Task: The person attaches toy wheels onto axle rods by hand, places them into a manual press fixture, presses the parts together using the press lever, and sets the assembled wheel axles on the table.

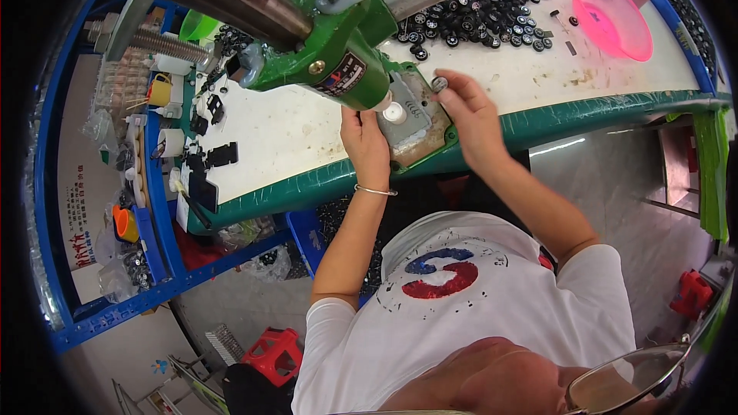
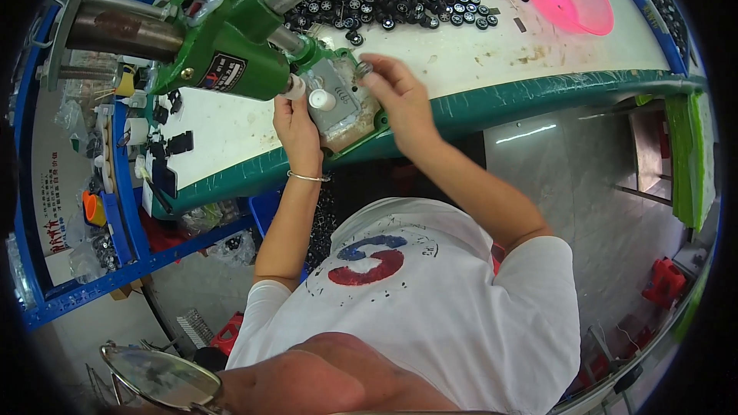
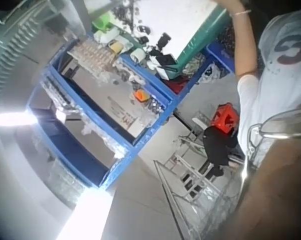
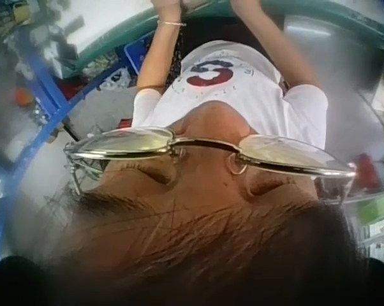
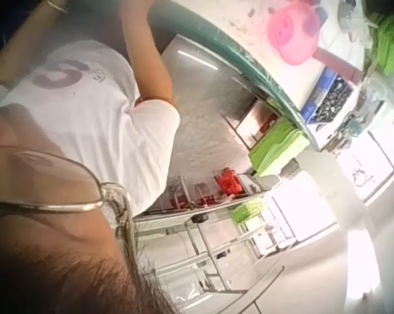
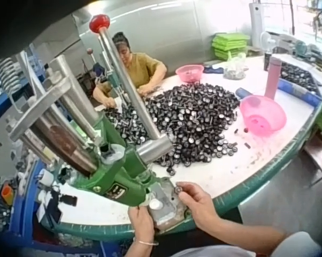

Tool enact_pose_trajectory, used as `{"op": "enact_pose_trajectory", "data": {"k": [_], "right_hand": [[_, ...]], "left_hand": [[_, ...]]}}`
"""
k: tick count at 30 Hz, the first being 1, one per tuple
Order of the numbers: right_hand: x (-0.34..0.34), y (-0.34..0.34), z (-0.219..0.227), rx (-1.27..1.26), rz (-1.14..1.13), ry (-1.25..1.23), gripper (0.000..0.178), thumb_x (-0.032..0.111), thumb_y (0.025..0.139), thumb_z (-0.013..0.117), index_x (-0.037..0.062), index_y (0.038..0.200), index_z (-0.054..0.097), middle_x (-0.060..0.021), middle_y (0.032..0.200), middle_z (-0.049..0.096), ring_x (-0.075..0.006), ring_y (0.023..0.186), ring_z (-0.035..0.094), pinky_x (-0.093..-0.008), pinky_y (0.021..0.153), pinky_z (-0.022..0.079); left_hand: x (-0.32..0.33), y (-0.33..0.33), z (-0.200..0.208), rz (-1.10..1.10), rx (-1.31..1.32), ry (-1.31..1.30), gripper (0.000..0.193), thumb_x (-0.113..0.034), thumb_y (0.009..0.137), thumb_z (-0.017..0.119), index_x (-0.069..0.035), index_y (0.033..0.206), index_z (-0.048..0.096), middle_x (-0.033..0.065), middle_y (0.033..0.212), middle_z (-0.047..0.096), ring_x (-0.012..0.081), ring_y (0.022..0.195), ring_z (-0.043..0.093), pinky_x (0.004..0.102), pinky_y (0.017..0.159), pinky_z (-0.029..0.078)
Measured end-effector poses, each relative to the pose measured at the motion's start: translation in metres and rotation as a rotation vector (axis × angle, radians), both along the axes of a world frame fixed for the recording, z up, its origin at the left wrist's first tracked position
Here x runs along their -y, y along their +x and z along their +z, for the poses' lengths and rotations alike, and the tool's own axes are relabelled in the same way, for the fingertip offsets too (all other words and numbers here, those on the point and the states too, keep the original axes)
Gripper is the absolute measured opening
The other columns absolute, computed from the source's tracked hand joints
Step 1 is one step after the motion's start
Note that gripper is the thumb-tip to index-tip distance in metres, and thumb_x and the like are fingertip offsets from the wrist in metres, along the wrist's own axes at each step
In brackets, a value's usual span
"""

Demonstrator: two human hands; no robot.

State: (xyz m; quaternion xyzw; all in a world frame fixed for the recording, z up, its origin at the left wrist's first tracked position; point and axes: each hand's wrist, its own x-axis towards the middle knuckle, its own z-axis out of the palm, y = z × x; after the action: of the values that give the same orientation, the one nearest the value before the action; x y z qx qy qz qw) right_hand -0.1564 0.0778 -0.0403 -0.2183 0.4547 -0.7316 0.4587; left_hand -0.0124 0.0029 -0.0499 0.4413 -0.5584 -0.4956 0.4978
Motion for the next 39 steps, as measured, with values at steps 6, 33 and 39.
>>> {"op": "enact_pose_trajectory", "data": {"k": [6, 33, 39], "right_hand": [[0.001, 0.012, 0.007, -0.042, -0.103, -0.120, 0.031, 0.007, 0.095, 0.058, 0.0005, 0.125, 0.056, -0.0033, 0.109, 0.060, -0.0103, 0.098, 0.058, -0.0254, 0.089, 0.046], [-0.006, -0.036, -0.001, -0.377, 0.056, -0.026, 0.032, 0.007, 0.095, 0.058, -0.0020, 0.125, 0.056, -0.0012, 0.092, 0.054, -0.0091, 0.080, 0.054, -0.0237, 0.079, 0.045], [-0.009, -0.038, 0.002, -0.373, 0.061, -0.048, 0.033, 0.007, 0.094, 0.058, -0.0029, 0.126, 0.055, -0.0018, 0.092, 0.054, -0.0093, 0.079, 0.054, -0.0238, 0.078, 0.044]], "left_hand": [[0.010, -0.009, 0.005, -0.025, -0.057, 0.055, 0.023, -0.014, 0.099, 0.056, 0.000, 0.117, 0.059, 0.0040, 0.109, 0.063, 0.0103, 0.098, 0.056, 0.0251, 0.087, 0.044], [0.106, 0.039, 0.010, 0.022, 0.573, -0.357, 0.010, -0.013, 0.080, 0.072, -0.005, 0.085, 0.071, 0.0077, 0.086, 0.058, 0.0209, 0.073, 0.060, 0.0326, 0.068, 0.050], [0.092, 0.047, 0.014, -0.072, 0.471, -0.346, 0.011, -0.012, 0.080, 0.072, -0.004, 0.087, 0.069, 0.0070, 0.088, 0.058, 0.0203, 0.071, 0.059, 0.0322, 0.069, 0.050]]}}
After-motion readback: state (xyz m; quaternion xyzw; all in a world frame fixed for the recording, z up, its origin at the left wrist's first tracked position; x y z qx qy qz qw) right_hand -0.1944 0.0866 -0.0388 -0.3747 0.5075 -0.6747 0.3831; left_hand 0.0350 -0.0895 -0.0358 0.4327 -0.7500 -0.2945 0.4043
